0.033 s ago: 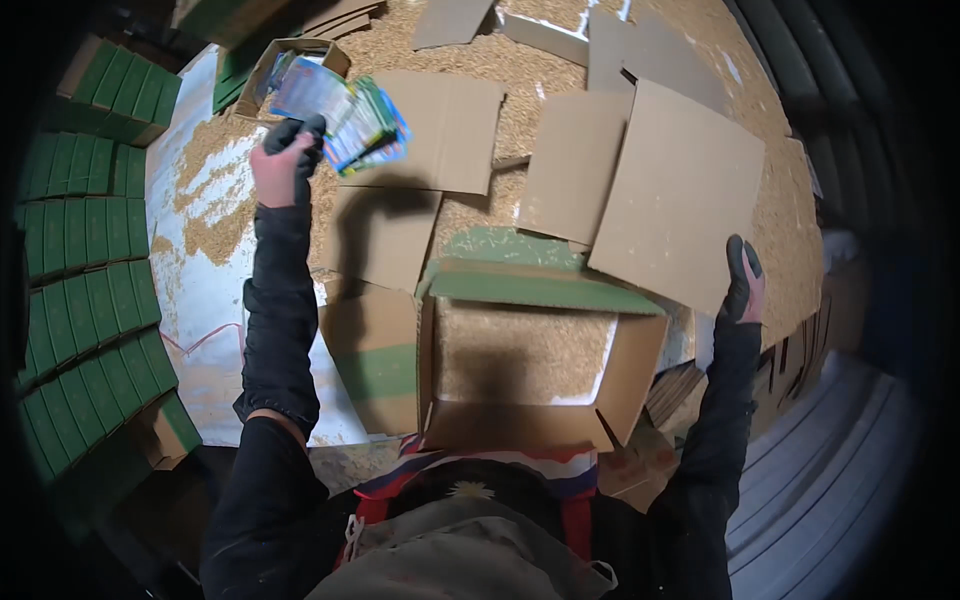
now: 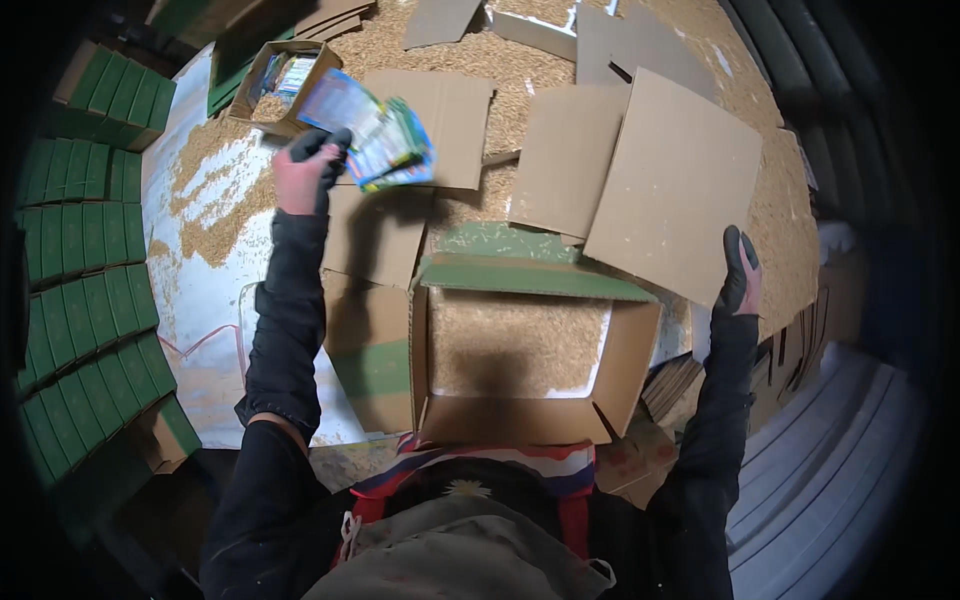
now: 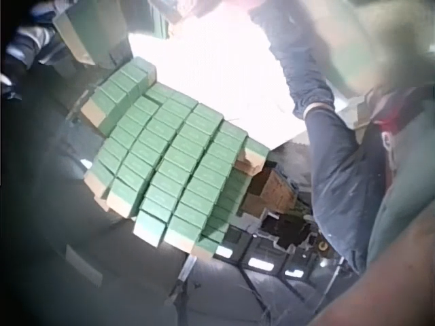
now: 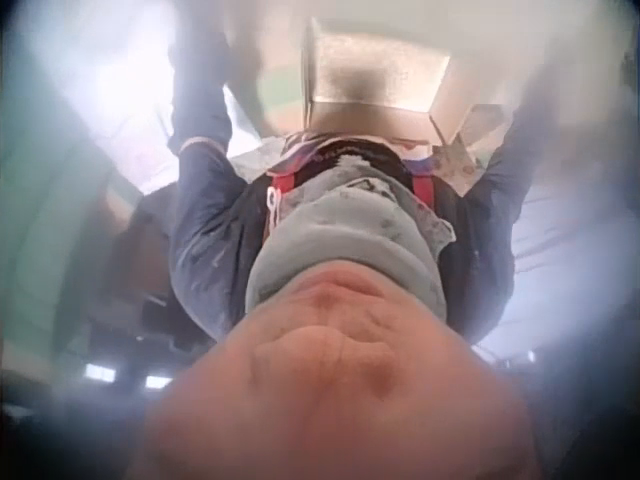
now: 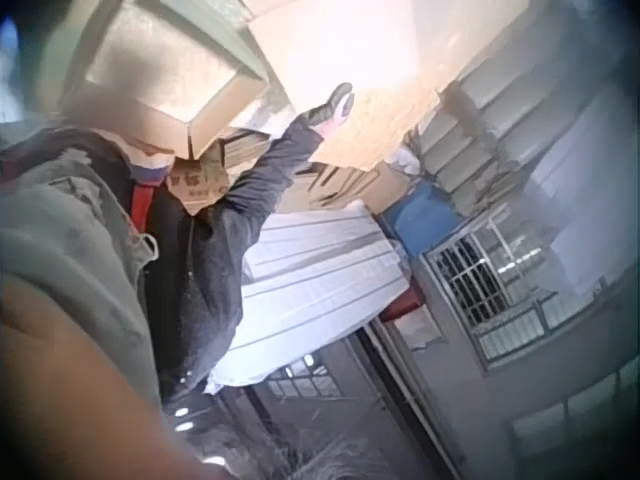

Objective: The person packs items into cardboard boxes by placing a layer of wood shavings, adding packaged goods, and then covering them with more wood shavings and a cardboard divider.

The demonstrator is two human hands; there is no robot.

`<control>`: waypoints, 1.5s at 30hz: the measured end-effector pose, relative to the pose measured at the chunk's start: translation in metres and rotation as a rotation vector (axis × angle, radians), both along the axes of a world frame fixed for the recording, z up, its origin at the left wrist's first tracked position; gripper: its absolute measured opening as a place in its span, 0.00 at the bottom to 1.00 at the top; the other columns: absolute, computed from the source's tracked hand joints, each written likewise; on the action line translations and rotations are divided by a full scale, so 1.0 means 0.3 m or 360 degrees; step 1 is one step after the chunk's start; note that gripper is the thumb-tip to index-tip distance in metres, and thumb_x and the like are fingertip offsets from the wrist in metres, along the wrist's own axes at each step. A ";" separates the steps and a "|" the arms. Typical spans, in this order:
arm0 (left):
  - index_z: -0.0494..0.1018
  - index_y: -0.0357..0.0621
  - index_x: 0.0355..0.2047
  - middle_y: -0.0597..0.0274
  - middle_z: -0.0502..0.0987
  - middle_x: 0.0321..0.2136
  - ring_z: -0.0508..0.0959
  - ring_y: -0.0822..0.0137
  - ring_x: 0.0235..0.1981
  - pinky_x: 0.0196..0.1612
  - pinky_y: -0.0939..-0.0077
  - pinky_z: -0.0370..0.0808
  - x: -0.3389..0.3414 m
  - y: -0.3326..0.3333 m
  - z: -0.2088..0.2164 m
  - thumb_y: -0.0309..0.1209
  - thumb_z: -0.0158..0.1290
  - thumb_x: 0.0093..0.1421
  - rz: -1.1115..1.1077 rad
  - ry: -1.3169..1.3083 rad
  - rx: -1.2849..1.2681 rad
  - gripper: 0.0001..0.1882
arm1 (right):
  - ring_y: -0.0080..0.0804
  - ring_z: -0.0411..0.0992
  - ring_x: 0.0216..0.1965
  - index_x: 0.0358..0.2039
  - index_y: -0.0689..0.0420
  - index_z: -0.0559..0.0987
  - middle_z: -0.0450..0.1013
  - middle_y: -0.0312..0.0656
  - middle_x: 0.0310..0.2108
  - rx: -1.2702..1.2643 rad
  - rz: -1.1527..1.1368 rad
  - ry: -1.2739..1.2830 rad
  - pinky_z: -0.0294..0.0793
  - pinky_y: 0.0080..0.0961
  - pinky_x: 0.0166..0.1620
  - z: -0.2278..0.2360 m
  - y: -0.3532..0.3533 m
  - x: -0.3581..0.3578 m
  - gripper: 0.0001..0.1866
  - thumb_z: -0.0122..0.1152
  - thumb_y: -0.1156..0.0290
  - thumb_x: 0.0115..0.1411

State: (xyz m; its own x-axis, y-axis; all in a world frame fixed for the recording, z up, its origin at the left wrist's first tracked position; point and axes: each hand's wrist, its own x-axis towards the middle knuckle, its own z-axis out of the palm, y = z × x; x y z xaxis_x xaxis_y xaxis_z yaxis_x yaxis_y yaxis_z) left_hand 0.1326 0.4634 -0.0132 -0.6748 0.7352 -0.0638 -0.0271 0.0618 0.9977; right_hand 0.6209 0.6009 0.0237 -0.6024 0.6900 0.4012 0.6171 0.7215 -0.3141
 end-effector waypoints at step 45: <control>0.61 0.44 0.51 0.46 0.62 0.50 0.56 0.51 0.55 0.57 0.55 0.49 0.402 -0.239 0.279 0.33 0.44 0.51 -0.0282 0.2205 0.0080 0.25 | 0.24 0.68 0.29 0.38 0.68 0.73 0.71 0.42 0.34 0.0123 -0.0292 0.1179 0.67 0.15 0.30 0.401 -0.529 -0.077 0.15 0.57 0.80 0.46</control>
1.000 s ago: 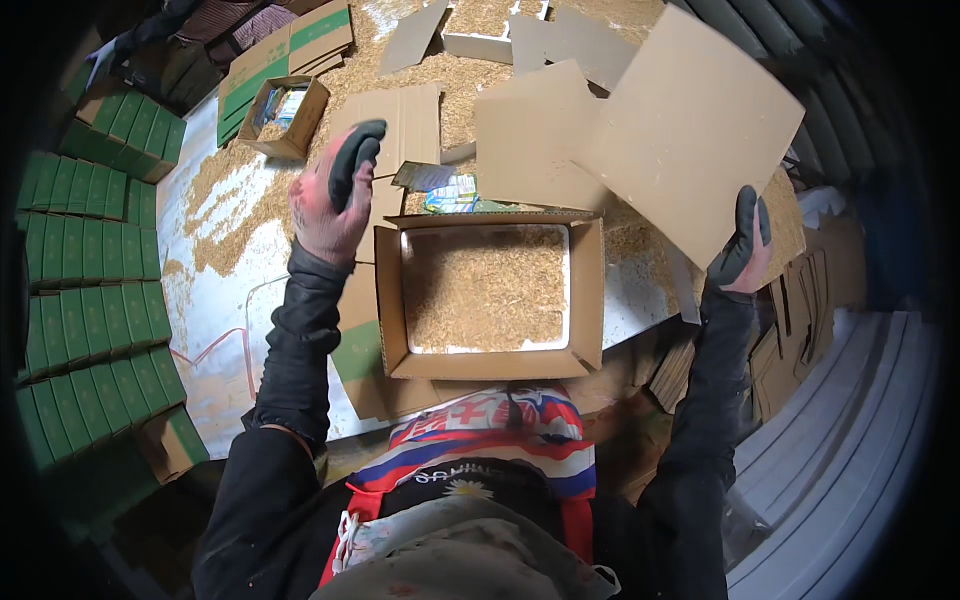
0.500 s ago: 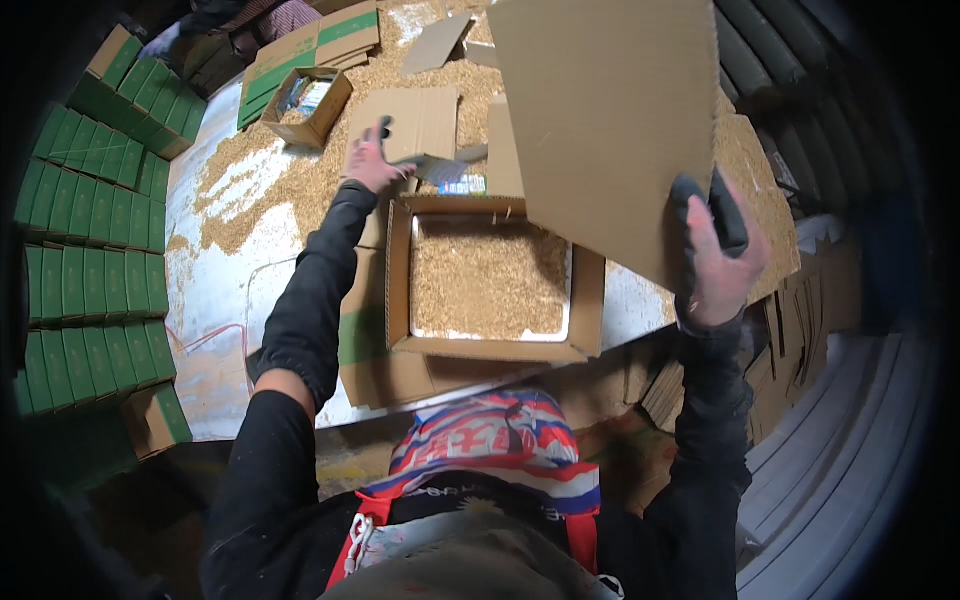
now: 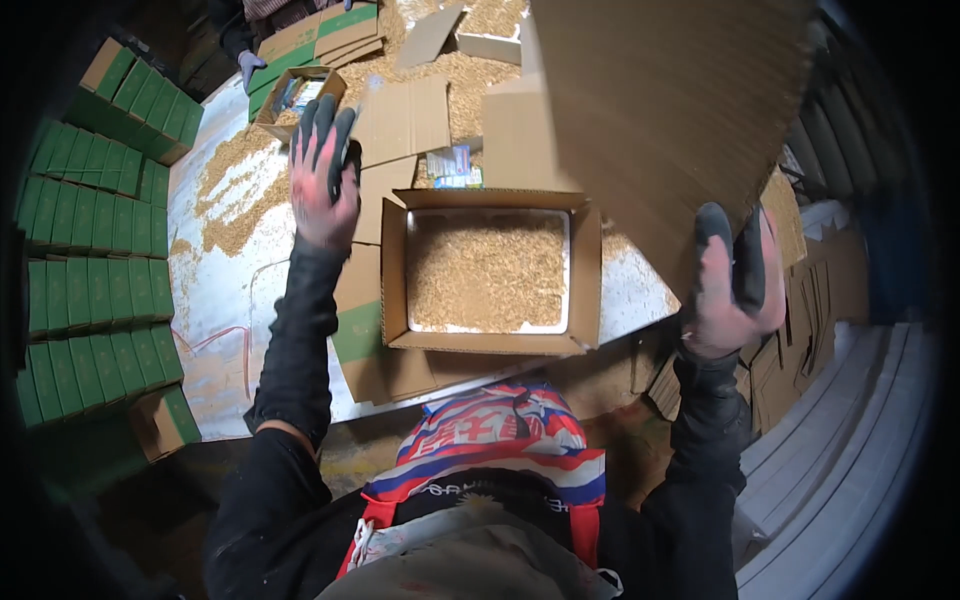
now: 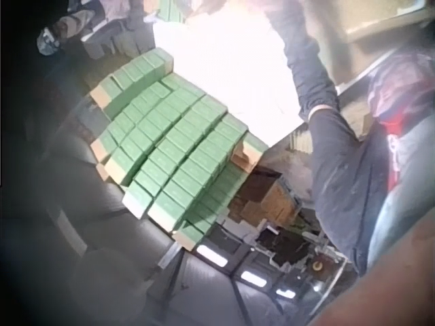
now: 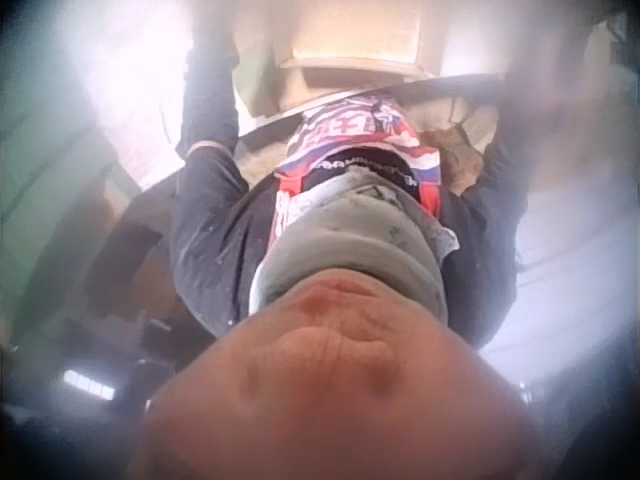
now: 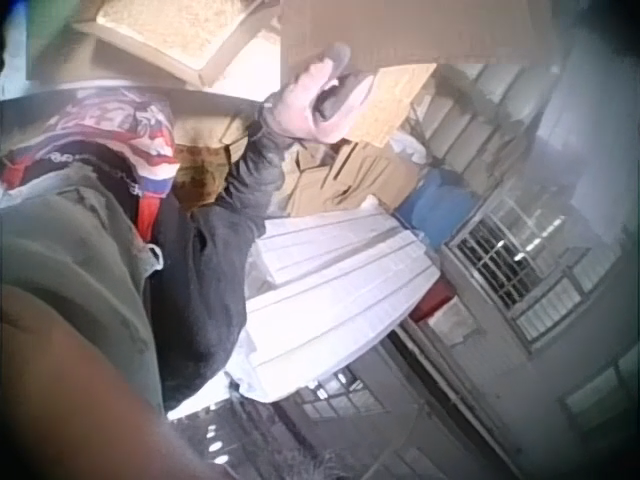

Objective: The person packs items into cardboard boxes by placing a layer of wood shavings, adding packaged goods, and then covering them with more wood shavings and a cardboard divider.

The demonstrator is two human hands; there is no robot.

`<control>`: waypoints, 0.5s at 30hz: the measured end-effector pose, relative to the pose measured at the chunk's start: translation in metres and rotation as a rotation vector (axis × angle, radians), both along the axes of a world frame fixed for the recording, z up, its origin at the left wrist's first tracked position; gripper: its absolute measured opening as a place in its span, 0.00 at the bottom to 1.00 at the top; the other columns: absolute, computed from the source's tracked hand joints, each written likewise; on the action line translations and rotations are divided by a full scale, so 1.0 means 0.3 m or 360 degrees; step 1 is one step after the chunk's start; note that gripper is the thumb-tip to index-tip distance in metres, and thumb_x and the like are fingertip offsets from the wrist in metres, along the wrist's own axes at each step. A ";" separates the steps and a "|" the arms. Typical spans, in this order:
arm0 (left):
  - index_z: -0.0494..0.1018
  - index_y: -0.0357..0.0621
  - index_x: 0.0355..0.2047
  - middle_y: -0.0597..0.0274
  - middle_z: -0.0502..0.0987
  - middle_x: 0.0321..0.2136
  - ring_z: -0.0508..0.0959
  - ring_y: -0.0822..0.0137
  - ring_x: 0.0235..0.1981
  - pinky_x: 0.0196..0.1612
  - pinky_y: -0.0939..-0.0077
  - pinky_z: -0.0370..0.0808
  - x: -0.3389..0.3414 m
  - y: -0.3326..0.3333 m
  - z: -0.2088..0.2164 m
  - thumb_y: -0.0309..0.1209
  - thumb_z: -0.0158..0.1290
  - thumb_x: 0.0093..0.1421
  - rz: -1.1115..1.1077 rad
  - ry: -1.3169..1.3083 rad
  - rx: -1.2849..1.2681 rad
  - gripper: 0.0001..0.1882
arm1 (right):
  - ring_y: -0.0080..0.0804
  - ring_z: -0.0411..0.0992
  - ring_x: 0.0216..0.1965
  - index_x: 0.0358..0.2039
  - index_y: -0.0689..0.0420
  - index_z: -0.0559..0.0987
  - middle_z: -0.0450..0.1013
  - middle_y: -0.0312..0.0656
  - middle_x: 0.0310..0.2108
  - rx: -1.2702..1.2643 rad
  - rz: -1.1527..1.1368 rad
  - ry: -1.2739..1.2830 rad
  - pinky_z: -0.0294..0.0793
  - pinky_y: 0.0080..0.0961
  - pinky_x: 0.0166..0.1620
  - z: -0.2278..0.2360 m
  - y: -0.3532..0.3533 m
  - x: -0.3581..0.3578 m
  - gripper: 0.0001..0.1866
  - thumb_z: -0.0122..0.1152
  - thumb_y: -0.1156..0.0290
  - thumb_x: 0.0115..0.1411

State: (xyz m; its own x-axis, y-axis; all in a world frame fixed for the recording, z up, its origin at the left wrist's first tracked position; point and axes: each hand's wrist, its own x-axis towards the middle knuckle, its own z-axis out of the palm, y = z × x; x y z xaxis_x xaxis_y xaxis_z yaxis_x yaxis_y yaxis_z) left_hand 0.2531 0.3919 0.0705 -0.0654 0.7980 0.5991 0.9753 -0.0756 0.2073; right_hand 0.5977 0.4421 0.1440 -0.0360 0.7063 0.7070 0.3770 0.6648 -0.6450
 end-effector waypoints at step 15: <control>0.61 0.35 0.49 0.54 0.65 0.48 0.67 0.64 0.47 0.51 0.72 0.62 0.117 -0.249 0.042 0.22 0.42 0.54 0.0033 -0.1558 0.0659 0.20 | 0.32 0.67 0.27 0.33 0.56 0.75 0.67 0.40 0.30 0.0762 0.0901 -0.1451 0.68 0.23 0.29 -0.024 -0.063 -0.146 0.18 0.55 0.74 0.37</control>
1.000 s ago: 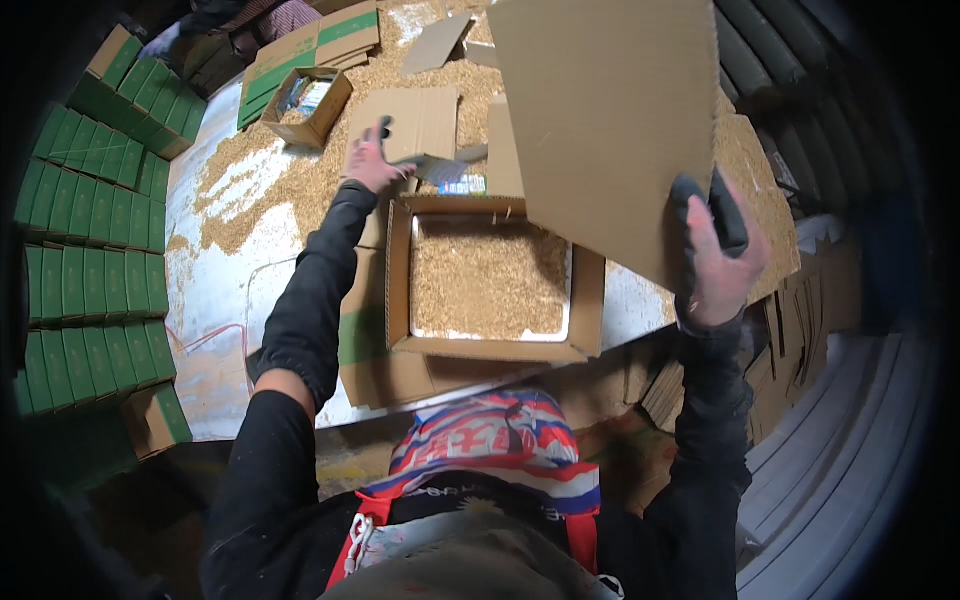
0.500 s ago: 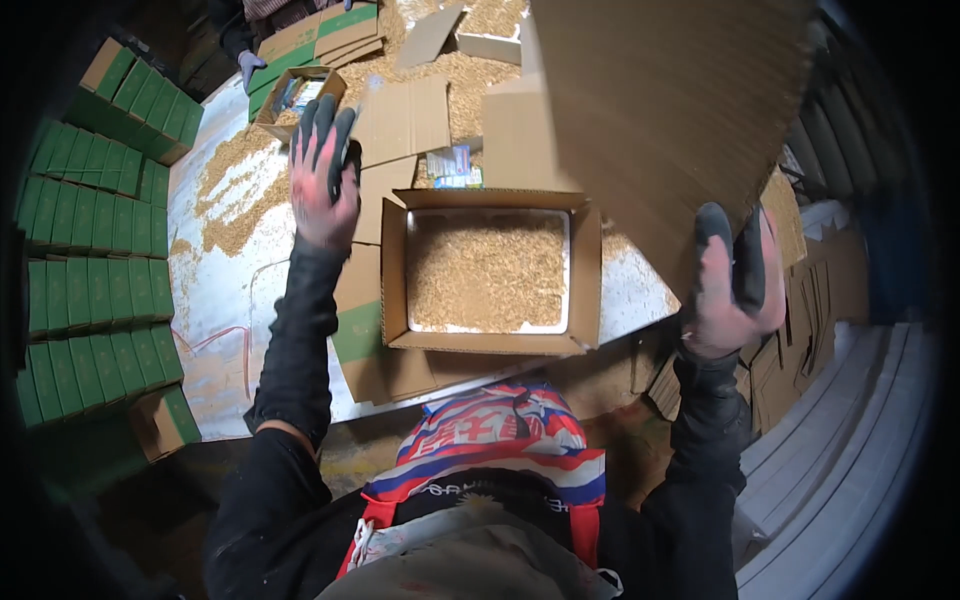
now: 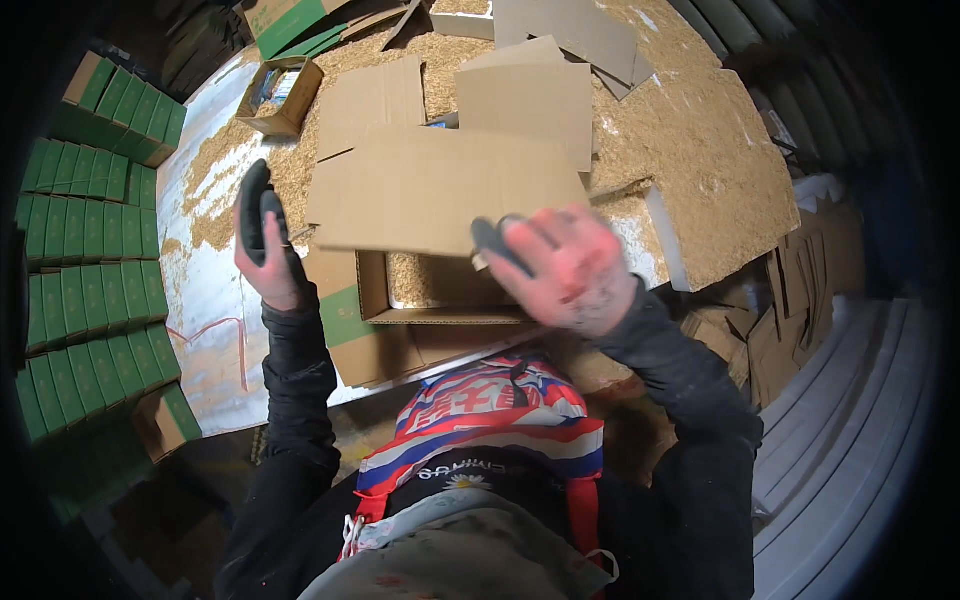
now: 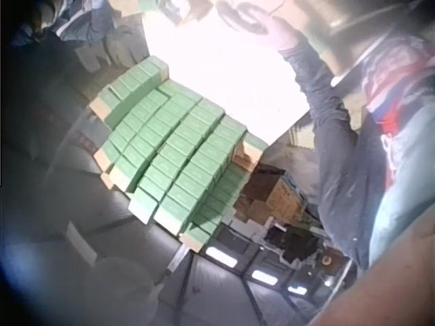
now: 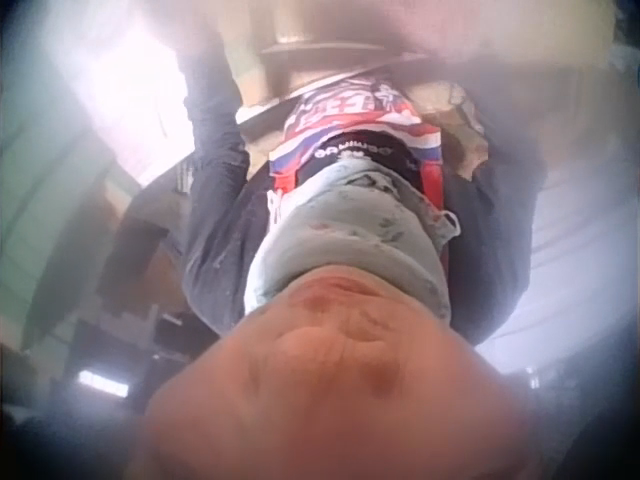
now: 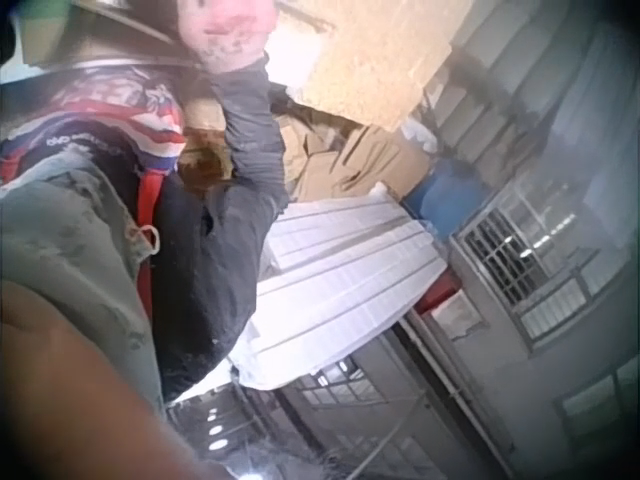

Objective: The person packs items into cardboard boxes by placing a layer of wood shavings, adding packaged goods, and then covering them with more wood shavings and a cardboard divider.

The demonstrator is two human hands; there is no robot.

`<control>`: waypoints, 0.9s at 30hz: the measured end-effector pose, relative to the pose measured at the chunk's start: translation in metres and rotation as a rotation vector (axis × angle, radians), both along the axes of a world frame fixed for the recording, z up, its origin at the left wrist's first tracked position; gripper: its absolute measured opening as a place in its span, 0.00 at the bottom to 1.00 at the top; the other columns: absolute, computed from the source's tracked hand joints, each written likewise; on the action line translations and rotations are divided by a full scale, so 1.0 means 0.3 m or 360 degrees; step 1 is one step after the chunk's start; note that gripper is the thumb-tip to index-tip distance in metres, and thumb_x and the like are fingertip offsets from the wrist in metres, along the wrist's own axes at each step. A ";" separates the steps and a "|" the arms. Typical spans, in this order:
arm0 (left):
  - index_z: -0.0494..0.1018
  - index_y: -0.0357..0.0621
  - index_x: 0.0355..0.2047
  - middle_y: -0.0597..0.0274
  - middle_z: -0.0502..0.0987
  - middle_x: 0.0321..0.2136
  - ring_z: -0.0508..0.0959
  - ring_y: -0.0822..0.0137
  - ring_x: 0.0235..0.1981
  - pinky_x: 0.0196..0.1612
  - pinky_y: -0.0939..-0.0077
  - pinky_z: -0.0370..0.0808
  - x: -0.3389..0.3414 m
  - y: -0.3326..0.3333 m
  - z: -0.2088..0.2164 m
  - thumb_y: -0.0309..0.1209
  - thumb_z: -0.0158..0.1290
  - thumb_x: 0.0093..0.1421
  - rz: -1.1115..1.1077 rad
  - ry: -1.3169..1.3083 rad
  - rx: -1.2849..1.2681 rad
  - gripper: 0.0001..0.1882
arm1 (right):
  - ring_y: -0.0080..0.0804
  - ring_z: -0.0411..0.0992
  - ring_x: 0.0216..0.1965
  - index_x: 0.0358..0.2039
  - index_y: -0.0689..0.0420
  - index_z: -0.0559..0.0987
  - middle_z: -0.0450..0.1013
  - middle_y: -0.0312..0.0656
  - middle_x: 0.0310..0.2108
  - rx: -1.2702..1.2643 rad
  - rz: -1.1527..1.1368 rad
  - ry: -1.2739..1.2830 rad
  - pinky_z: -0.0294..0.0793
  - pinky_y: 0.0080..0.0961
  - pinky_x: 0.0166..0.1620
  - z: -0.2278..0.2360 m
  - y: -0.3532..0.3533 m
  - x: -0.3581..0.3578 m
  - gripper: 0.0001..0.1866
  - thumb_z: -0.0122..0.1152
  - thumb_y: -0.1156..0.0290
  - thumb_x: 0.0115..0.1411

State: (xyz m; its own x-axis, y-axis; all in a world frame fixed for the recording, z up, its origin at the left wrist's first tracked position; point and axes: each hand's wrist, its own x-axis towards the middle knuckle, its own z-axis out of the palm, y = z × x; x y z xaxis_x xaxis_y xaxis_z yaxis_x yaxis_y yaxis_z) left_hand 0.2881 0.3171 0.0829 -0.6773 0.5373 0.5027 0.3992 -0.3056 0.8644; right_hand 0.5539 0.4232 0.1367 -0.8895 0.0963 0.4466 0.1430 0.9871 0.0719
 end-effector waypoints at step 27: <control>0.71 0.31 0.36 0.54 0.75 0.27 0.75 0.65 0.27 0.29 0.78 0.72 0.066 -0.152 0.092 0.22 0.50 0.49 0.0083 0.0023 0.0020 0.12 | 0.32 0.71 0.30 0.39 0.69 0.70 0.71 0.46 0.31 -0.1606 -0.0718 0.1160 0.70 0.23 0.35 0.159 0.093 0.014 0.18 0.51 0.68 0.52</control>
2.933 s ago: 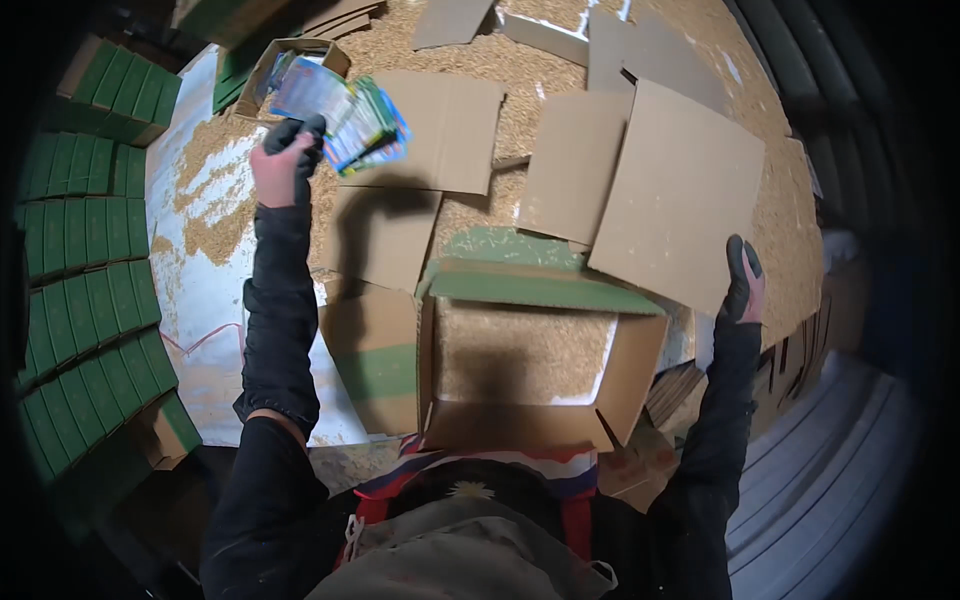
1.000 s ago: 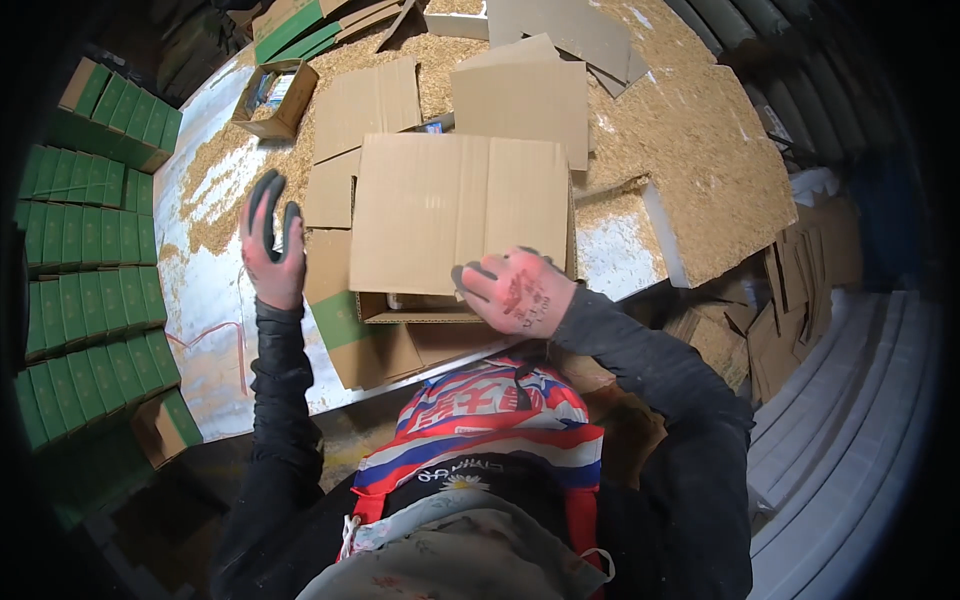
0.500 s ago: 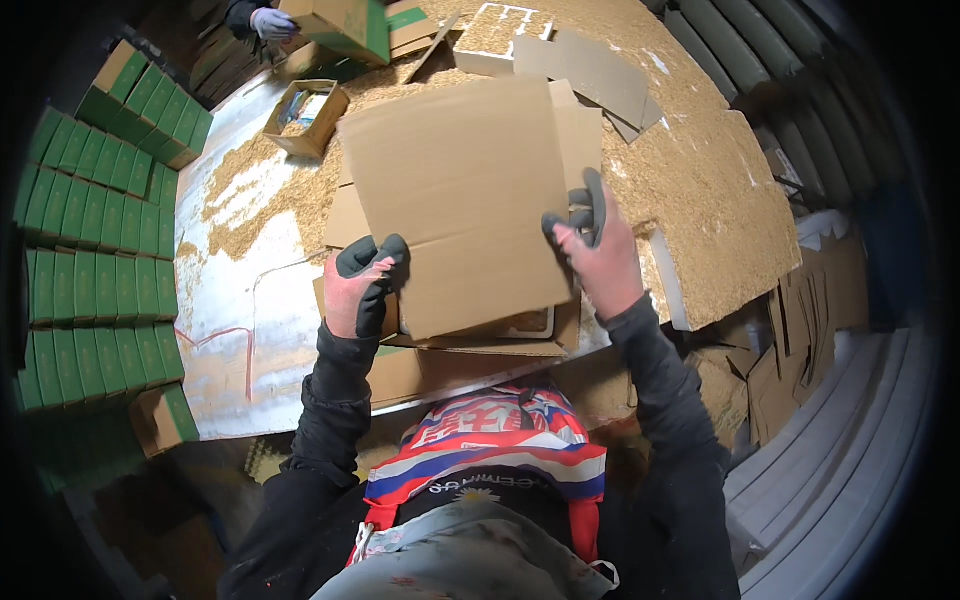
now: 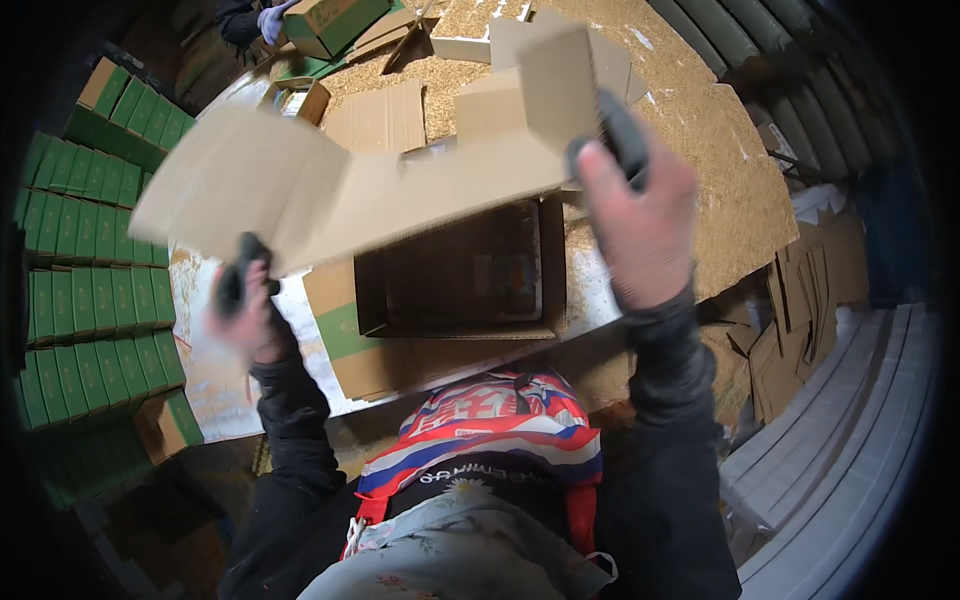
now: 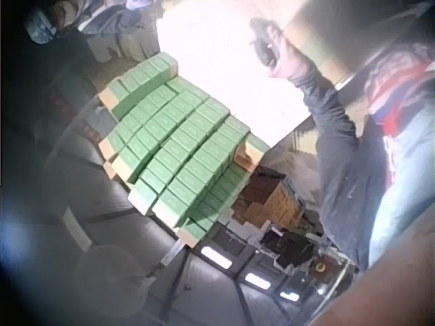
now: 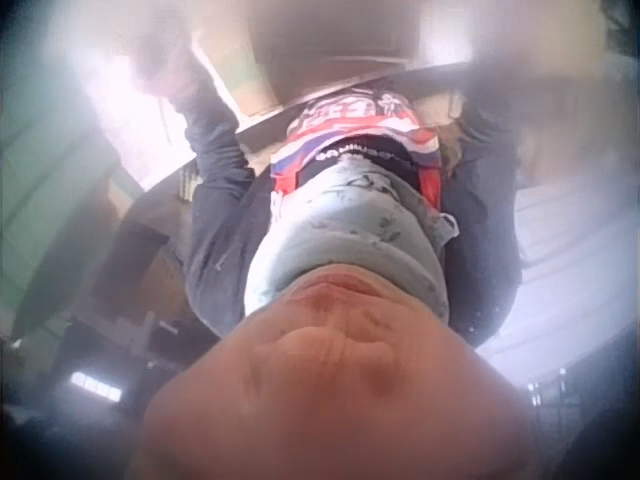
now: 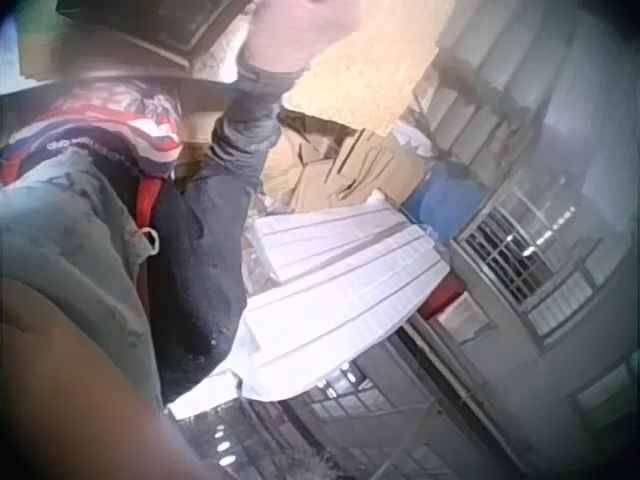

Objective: The person packs items into cardboard boxes by placing a layer of wood shavings, adding packaged goods, and then covering them with more wood shavings and a cardboard divider.

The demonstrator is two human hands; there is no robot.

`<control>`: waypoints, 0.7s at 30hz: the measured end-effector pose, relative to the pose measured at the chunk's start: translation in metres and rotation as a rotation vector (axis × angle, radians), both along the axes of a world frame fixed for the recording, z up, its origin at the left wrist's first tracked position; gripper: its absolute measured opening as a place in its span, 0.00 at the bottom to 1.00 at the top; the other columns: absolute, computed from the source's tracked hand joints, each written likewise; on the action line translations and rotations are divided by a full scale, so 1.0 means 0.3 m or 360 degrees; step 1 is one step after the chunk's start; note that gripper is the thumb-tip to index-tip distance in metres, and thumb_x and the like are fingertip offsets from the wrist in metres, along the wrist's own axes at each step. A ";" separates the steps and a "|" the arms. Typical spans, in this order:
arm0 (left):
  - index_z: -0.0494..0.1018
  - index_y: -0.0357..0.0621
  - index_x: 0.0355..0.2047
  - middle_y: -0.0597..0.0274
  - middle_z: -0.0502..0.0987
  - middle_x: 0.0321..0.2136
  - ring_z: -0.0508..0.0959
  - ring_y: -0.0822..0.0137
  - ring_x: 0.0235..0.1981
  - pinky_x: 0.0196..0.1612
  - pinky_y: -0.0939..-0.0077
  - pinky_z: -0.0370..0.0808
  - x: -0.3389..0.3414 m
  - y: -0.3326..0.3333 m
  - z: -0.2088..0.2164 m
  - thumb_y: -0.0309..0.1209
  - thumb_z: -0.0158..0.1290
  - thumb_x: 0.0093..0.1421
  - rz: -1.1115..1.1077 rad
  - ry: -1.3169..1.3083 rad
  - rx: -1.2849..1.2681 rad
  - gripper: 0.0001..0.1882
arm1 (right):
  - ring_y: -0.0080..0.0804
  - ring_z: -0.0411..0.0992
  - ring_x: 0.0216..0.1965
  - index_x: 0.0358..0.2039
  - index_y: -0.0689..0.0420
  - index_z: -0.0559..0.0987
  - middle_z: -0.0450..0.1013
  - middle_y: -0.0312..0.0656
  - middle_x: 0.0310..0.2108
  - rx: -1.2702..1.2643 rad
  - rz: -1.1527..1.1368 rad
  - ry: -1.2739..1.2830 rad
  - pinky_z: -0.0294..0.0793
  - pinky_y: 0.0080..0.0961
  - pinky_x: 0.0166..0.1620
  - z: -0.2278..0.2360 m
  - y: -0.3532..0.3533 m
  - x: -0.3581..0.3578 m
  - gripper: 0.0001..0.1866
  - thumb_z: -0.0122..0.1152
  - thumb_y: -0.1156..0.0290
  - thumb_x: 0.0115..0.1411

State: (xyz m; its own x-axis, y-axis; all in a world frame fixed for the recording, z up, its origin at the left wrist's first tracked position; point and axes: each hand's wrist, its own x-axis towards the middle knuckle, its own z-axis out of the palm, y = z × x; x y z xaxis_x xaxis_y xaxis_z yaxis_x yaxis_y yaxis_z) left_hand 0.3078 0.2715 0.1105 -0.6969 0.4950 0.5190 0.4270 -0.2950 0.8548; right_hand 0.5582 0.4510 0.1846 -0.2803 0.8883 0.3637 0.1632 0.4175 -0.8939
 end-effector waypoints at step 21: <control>0.67 0.38 0.40 0.54 0.66 0.30 0.72 0.64 0.24 0.30 0.70 0.69 -0.050 0.368 0.402 0.47 0.56 0.44 -0.0241 0.0985 -0.1168 0.29 | 0.30 0.70 0.37 0.46 0.67 0.65 0.68 0.49 0.40 0.0048 0.0067 0.1448 0.72 0.24 0.44 -0.070 0.212 -0.116 0.21 0.47 0.89 0.50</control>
